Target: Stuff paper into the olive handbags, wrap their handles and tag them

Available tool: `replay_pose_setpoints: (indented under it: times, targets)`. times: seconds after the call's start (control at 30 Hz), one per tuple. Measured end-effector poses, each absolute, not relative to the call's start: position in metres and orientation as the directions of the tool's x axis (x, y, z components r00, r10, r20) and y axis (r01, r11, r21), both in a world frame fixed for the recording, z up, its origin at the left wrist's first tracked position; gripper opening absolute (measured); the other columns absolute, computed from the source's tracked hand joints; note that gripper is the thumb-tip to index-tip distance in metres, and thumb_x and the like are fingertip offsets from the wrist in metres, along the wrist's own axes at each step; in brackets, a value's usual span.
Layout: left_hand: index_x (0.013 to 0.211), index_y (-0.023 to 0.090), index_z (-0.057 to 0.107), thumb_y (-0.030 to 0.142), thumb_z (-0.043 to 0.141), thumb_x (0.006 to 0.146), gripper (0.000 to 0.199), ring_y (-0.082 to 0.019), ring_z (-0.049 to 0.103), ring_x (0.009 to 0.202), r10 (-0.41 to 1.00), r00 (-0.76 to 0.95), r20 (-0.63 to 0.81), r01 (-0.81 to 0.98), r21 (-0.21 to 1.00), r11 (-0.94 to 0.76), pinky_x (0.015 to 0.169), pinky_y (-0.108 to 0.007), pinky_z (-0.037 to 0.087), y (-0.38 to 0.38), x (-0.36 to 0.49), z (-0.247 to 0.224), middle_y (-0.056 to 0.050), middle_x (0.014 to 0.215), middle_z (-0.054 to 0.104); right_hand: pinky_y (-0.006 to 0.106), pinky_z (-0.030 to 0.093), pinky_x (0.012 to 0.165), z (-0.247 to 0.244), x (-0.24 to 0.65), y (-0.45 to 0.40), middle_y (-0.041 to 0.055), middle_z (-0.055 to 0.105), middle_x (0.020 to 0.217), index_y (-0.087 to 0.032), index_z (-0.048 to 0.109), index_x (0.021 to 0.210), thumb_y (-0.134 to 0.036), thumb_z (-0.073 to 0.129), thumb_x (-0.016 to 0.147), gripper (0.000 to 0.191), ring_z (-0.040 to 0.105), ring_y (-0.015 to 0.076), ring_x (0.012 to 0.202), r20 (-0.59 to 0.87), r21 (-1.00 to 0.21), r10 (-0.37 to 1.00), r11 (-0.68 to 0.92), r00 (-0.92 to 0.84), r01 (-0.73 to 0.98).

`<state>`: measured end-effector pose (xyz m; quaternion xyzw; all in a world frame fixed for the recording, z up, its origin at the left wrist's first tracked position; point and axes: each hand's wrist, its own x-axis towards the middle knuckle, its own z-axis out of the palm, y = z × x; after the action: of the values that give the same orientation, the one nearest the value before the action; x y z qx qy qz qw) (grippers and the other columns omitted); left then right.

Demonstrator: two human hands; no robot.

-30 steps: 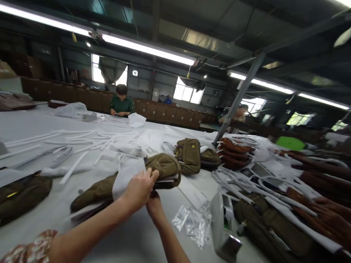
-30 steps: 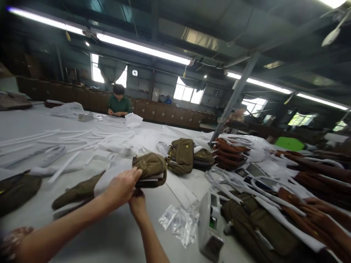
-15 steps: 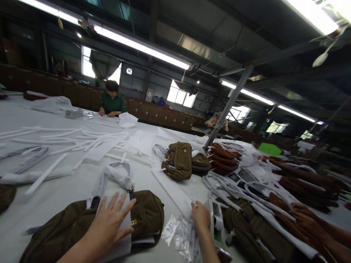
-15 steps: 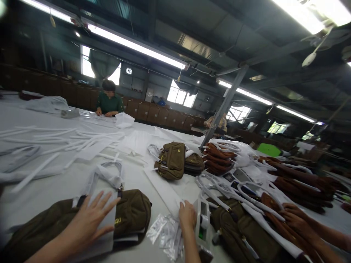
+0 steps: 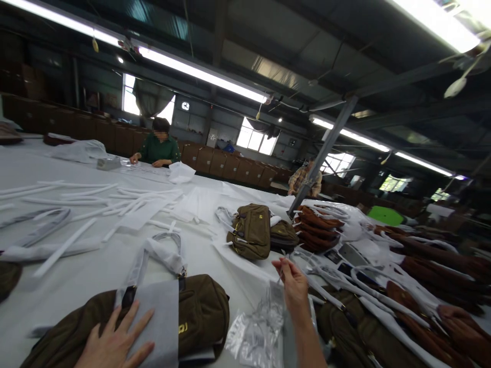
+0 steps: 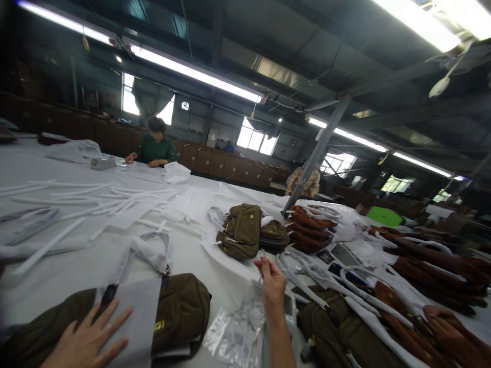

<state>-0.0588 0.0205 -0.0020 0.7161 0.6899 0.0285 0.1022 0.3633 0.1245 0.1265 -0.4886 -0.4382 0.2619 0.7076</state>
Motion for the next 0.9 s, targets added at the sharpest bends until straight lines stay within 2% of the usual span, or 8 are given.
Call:
replay_pose_setpoints:
  times: [0.1,0.2,0.33,0.47,0.57,0.67,0.77,0.9]
  targets:
    - [0.136,0.045,0.037,0.070,0.042,0.078,0.063,-0.044,0.017,0.140,0.998,0.032,-0.056,0.980,0.199,-0.020,0.105,-0.068,0.014,0.024,-0.061,-0.005,-0.003,0.153,0.030,0.035,0.051,0.087,0.170,0.353,0.126,0.0022,0.072,0.079,-0.021,0.067,0.091,-0.059,0.071,0.067,0.045,0.067,0.0159,0.078,0.442,-0.871,0.784,0.491,0.436,-0.001]
    - [0.130,0.039,0.051,0.065,0.050,0.077,0.059,-0.042,0.018,0.141,0.992,0.051,0.118,0.963,0.258,-0.080,0.108,-0.069,0.008,0.028,-0.062,-0.001,-0.005,0.149,0.039,0.031,0.053,0.078,0.205,0.344,0.125,0.0014,0.069,0.074,-0.020,0.069,0.087,-0.059,0.070,0.070,0.043,0.064,0.0137,0.071,0.489,-0.847,0.788,0.531,0.374,-0.012]
    - [0.127,0.030,0.056,0.057,0.046,0.085,0.051,-0.030,0.052,0.123,0.964,0.040,0.264,0.768,0.609,-0.199,0.107,-0.051,0.034,0.031,-0.051,0.032,-0.006,0.126,0.063,0.020,0.041,0.045,0.221,0.324,0.111,-0.0023,0.060,0.059,-0.017,0.071,0.084,-0.051,0.075,0.068,0.038,0.048,0.0080,0.046,0.460,-0.884,0.859,0.465,0.226,0.033]
    - [0.132,0.026,0.047,0.056,0.052,0.084,0.056,-0.022,0.065,0.097,0.968,0.058,0.244,0.425,0.871,-0.245,0.091,-0.037,0.049,0.027,-0.021,0.089,-0.002,0.101,0.071,0.020,0.036,0.048,0.211,0.281,0.076,-0.0021,0.057,0.057,-0.015,0.072,0.079,-0.041,0.073,0.074,0.027,0.046,0.0085,0.051,0.444,-0.865,0.896,0.426,0.007,0.264]
    - [0.136,0.025,0.042,0.049,0.064,0.079,0.066,-0.020,0.065,0.093,0.945,0.130,0.301,0.227,0.918,-0.324,0.090,-0.033,0.049,0.025,0.003,0.123,-0.003,0.106,0.070,0.021,0.038,0.055,0.198,0.243,0.047,-0.0010,0.057,0.059,-0.015,0.071,0.074,-0.041,0.060,0.085,0.030,0.050,0.0110,0.059,0.400,-0.766,0.895,0.444,-0.194,0.466]
    - [0.132,0.023,0.049,0.043,0.068,0.076,0.062,-0.020,0.065,0.091,0.932,0.181,0.313,0.149,0.928,-0.341,0.085,-0.030,0.050,0.023,0.016,0.137,-0.004,0.103,0.071,0.022,0.038,0.055,0.183,0.212,0.027,0.0007,0.061,0.062,-0.017,0.071,0.072,-0.041,0.056,0.087,0.032,0.051,0.0126,0.059,0.352,-0.738,0.889,0.456,-0.292,0.498]
    - [0.093,0.020,0.071,0.043,0.060,0.082,0.028,-0.017,0.063,0.074,0.930,0.205,0.306,0.199,0.917,-0.346,0.069,-0.025,0.047,0.020,0.014,0.135,-0.002,0.077,0.071,0.023,0.041,0.058,0.165,0.193,0.019,0.0024,0.066,0.068,-0.019,0.073,0.077,-0.042,0.056,0.085,0.029,0.056,0.0153,0.063,0.320,-0.748,0.887,0.451,-0.332,0.487]
    - [0.065,0.018,0.063,0.042,0.052,0.087,0.034,-0.014,0.055,0.058,0.954,0.176,0.244,0.272,0.919,-0.286,0.058,-0.025,0.039,0.011,-0.002,0.119,0.000,0.058,0.062,0.024,0.042,0.054,0.134,0.181,0.018,0.0011,0.064,0.062,-0.023,0.074,0.090,-0.044,0.060,0.082,0.027,0.055,0.0160,0.057,0.321,-0.763,0.889,0.447,-0.326,0.466]
